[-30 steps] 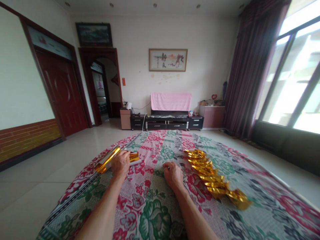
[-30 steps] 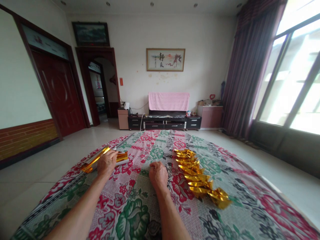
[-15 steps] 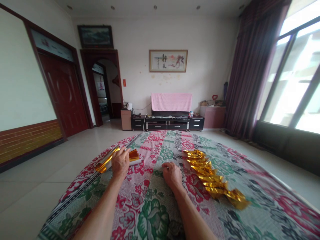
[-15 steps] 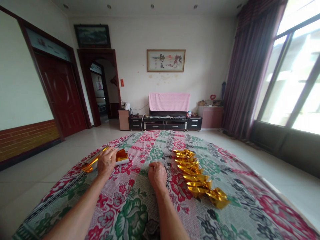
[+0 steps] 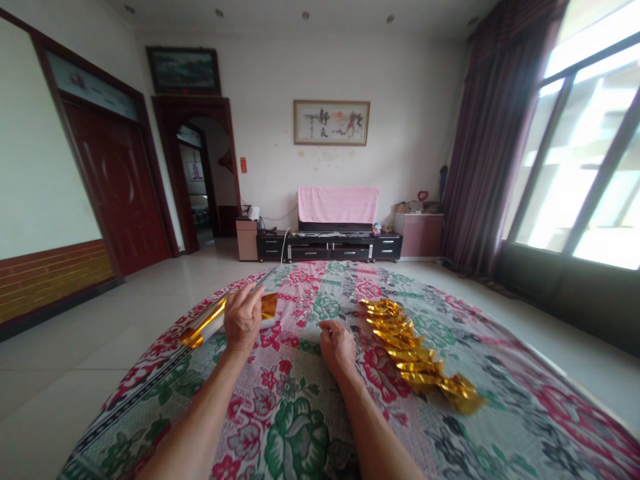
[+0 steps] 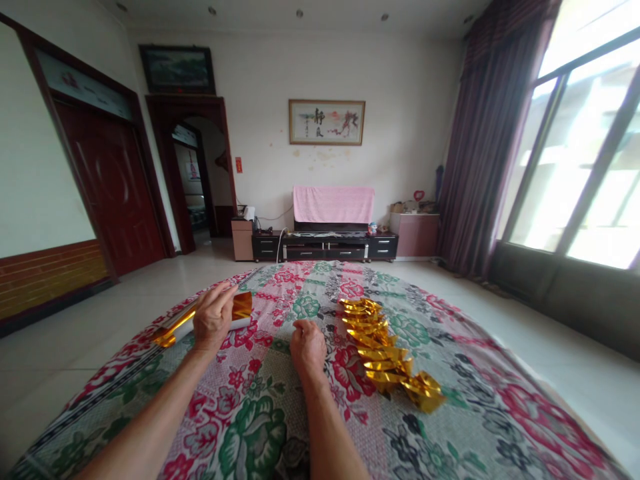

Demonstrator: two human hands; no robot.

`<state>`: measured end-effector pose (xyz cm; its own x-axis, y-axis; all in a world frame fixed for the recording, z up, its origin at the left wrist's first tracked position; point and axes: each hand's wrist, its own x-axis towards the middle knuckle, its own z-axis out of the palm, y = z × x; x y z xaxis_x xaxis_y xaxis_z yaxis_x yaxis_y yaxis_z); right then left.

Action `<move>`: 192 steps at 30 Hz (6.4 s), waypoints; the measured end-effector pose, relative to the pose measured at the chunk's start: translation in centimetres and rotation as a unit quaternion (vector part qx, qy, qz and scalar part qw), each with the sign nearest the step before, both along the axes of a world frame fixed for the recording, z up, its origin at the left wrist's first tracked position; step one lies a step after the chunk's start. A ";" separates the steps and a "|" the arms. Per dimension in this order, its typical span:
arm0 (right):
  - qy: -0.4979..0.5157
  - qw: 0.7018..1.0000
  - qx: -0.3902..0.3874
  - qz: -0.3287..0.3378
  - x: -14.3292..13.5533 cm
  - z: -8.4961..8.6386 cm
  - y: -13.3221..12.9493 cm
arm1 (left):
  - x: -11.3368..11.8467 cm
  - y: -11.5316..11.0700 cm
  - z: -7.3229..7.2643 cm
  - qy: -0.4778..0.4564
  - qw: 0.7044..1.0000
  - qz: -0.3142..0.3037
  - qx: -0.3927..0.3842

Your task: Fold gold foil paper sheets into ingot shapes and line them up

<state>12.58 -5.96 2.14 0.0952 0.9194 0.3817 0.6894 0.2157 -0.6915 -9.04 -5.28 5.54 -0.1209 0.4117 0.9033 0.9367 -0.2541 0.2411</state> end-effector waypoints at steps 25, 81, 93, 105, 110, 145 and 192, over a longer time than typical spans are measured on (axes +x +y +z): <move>0.355 0.917 -0.012 0.180 0.1 0.2 0.9 | 7.6 0.6 -3.2 -0.078 0.958 -0.207 -0.182; 0.631 0.658 -0.259 0.320 -0.4 0.7 0.4 | 8.7 0.4 -1.1 -0.546 0.684 -0.424 -0.233; 0.667 0.647 -0.217 0.299 0.1 0.1 1.2 | 9.1 -0.7 -1.3 -0.425 0.743 -0.418 -0.305; 0.694 0.639 -0.177 0.281 0.1 0.5 1.2 | 8.5 0.3 -2.0 -0.300 0.834 -0.389 -0.253; 0.698 0.639 -0.154 0.284 0.1 0.4 1.1 | 8.7 0.5 -2.6 -0.335 0.829 -0.374 -0.248; 0.601 0.751 -0.119 0.245 -0.5 -0.4 1.0 | 9.2 0.7 -2.5 -0.486 0.749 -0.377 -0.247; 0.650 0.743 -0.050 0.151 -0.2 -0.6 1.5 | 8.6 0.3 -2.8 -0.366 0.820 -0.354 -0.263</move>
<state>12.35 -4.46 1.51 0.1068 0.9914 0.0759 -0.6457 0.1272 -0.7529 -0.45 -5.00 2.75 -0.1146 0.9214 0.3713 0.1556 -0.3525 0.9228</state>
